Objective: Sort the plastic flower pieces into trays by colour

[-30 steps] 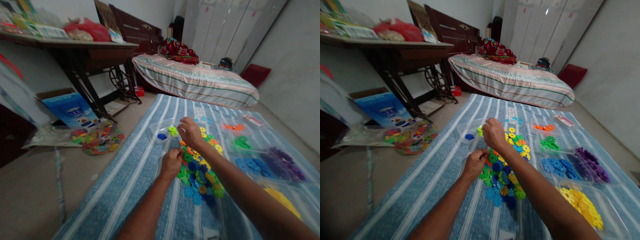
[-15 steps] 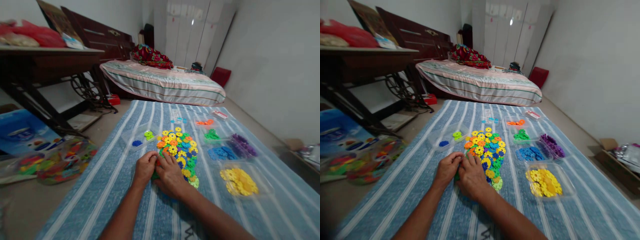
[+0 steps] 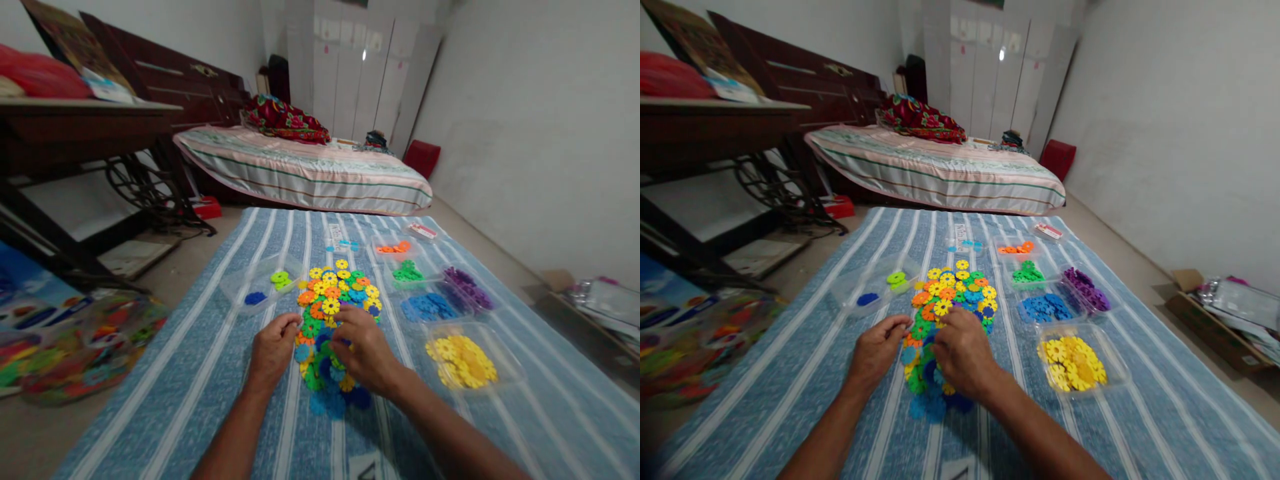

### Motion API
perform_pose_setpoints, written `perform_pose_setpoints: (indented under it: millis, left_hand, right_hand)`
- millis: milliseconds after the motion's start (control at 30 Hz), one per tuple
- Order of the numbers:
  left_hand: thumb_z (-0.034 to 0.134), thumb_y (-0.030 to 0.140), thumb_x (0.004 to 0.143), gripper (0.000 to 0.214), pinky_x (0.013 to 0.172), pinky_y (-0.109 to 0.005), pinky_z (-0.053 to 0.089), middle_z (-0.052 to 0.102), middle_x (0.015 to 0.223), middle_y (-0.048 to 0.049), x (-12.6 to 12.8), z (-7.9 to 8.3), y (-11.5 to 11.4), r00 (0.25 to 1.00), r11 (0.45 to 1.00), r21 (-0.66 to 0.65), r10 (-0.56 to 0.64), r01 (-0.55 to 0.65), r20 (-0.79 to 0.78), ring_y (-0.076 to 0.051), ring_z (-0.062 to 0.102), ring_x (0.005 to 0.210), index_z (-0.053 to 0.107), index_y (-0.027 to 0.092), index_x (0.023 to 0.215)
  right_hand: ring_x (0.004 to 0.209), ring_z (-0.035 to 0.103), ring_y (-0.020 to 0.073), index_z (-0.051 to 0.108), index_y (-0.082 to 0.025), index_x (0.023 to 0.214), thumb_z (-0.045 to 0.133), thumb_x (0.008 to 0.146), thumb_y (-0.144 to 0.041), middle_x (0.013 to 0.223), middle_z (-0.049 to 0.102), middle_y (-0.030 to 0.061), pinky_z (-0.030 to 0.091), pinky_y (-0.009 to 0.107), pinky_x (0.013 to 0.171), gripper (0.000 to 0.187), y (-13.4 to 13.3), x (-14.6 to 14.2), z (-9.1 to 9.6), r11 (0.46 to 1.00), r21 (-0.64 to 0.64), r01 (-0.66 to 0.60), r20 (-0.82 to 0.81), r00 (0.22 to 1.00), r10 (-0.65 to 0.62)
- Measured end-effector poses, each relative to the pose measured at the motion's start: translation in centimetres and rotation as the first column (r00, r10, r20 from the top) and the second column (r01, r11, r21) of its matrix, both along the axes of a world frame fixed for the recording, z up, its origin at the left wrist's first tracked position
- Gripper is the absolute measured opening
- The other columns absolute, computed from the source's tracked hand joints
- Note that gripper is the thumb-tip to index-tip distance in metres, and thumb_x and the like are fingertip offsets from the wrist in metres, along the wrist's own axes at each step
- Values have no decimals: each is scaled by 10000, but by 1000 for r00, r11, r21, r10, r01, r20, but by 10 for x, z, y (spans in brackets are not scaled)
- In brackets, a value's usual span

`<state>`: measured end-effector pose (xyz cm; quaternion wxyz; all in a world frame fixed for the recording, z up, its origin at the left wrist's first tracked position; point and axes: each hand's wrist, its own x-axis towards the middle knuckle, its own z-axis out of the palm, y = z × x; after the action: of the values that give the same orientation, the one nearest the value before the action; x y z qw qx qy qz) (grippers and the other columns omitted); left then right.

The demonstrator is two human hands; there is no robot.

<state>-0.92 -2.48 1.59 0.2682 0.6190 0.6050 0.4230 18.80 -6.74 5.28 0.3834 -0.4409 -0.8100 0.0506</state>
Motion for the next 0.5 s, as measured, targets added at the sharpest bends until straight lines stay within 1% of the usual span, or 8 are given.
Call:
perform_pose_setpoints:
  millis: [67, 133, 233, 300, 333, 367, 433, 500]
  left_hand:
    - [492, 352, 731, 246, 747, -264, 530, 738, 805, 16, 0, -1, 0, 1000, 1000, 4, 0, 0, -3, -178, 674, 768, 692, 231, 808]
    - [489, 345, 732, 245, 764, -268, 527, 739, 816, 13, 0, -3, 1, 1000, 1000, 14, 4, -4, -5, -178, 672, 771, 692, 230, 807]
    - [485, 337, 733, 243, 780, -267, 524, 739, 840, 12, 1, -4, 1, 1000, 1000, 27, 4, -4, -1, -175, 672, 781, 692, 231, 803]
    - [480, 334, 733, 247, 772, -267, 522, 739, 838, 10, 1, -3, 0, 1000, 1000, 26, 6, -6, -4, -176, 673, 785, 693, 229, 802]
    - [479, 333, 733, 250, 763, -267, 521, 738, 833, 9, 2, -3, 0, 1000, 1000, 22, 7, -6, -8, -178, 674, 785, 694, 228, 803]
    - [478, 332, 733, 252, 753, -266, 520, 738, 824, 8, 2, -2, -1, 1000, 1000, 17, 8, -8, -13, -179, 675, 783, 695, 226, 803]
    - [475, 331, 734, 255, 732, -264, 518, 735, 809, 6, 3, -1, -2, 1000, 1000, 10, 10, -9, -21, -178, 675, 771, 695, 223, 805]
    - [466, 319, 739, 259, 728, -259, 516, 733, 809, 6, 4, -1, -3, 1000, 1000, 15, 2, -1, -29, -172, 672, 766, 695, 220, 810]
  right_hand:
    - [1078, 576, 224, 649, -216, 755, 582, 832, -194, 998, 675, 77, 455, 382, 947, 104, 19, 31, 13, 995, 61, 78, 16, 997, -80]
    - [1018, 590, 233, 644, -209, 732, 573, 843, -204, 948, 674, 87, 461, 390, 917, 132, 42, 65, 27, 971, 132, 199, 54, 977, -207]
    - [902, 603, 247, 656, -186, 736, 559, 849, -213, 893, 667, 111, 472, 400, 848, 151, 67, 109, 41, 886, 220, 409, 111, 892, -439]
    - [880, 604, 256, 670, -171, 780, 554, 855, -240, 891, 669, 123, 474, 409, 833, 155, 71, 125, 43, 848, 259, 462, 126, 855, -504]
    - [868, 606, 255, 672, -170, 789, 546, 861, -249, 884, 671, 121, 478, 407, 825, 165, 68, 127, 42, 847, 265, 462, 127, 853, -505]
    - [857, 610, 252, 672, -173, 794, 539, 867, -256, 876, 673, 117, 485, 402, 816, 173, 63, 126, 38, 856, 261, 446, 124, 864, -488]
    - [849, 618, 238, 666, -185, 796, 527, 880, -258, 862, 675, 102, 501, 383, 801, 178, 48, 115, 28, 896, 230, 381, 102, 906, -411]
    - [865, 624, 222, 659, -197, 802, 521, 892, -248, 872, 674, 91, 513, 363, 804, 172, 28, 95, 14, 941, 186, 282, 73, 951, -300]
